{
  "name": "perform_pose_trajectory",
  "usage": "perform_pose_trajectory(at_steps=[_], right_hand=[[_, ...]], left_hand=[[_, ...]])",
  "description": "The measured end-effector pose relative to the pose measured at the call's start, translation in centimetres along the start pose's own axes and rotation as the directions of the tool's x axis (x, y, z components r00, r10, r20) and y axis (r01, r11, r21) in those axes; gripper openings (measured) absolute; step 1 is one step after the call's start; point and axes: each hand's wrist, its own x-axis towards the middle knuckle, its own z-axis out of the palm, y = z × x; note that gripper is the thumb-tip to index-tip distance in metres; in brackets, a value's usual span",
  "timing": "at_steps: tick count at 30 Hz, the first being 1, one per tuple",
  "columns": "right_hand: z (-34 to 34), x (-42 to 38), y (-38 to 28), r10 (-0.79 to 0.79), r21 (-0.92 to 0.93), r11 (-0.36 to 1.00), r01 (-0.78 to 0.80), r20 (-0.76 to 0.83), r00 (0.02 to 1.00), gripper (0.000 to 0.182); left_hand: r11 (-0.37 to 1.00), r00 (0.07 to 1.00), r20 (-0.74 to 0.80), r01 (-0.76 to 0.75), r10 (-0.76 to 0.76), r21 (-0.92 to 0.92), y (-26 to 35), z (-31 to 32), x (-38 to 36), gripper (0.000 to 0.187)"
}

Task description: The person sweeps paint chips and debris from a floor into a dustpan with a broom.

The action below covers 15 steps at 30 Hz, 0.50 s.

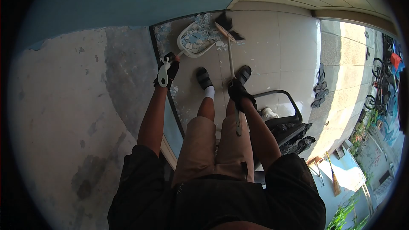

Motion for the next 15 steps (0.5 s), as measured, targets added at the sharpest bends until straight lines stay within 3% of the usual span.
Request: perform_pose_trajectory(at_steps=[1,2,4,7,11,13,14,15], right_hand=[[8.9,2.2,-2.6,0.130,0.084,0.989,-0.119,-0.142,0.981,0.021],[6.6,1.8,-3.7,0.129,0.080,0.990,-0.119,-0.143,0.981,0.021],[1.5,-4.3,-3.8,0.198,0.257,0.951,-0.171,-0.082,0.977,0.023],[-8.6,-9.3,-5.3,0.280,0.499,0.827,-0.258,0.031,0.959,0.031],[-23.7,-12.7,-12.1,0.335,0.741,0.556,-0.377,0.216,0.917,0.044],[-31.9,-13.0,-18.1,0.333,0.816,0.384,-0.431,0.313,0.890,0.051],[-31.3,-11.9,-17.7,0.331,0.815,0.385,-0.433,0.316,0.889,0.051],[-30.4,-10.1,-16.9,0.358,0.829,0.299,-0.472,0.361,0.861,0.058]], left_hand=[[0.999,1.000,0.016,0.011,-0.012,0.040,0.4,-0.2,-0.2,0.021],[0.999,1.000,0.014,0.011,-0.012,0.037,0.5,-0.2,-0.3,0.021],[0.969,1.000,0.015,0.020,-0.017,-0.247,0.6,-0.1,-0.5,0.021],[0.937,0.996,0.014,0.088,-0.089,-0.337,1.8,-0.5,-1.1,0.021],[0.929,0.997,0.048,0.067,-0.053,-0.365,0.0,-0.4,-0.4,0.020],[0.958,0.993,0.113,0.015,0.018,-0.287,-0.3,-0.6,-0.1,0.019],[0.958,0.994,0.111,0.018,0.014,-0.286,-1.0,-0.5,0.1,0.019],[0.965,0.994,0.104,-0.011,0.039,-0.261,-1.5,-0.2,0.2,0.017]])
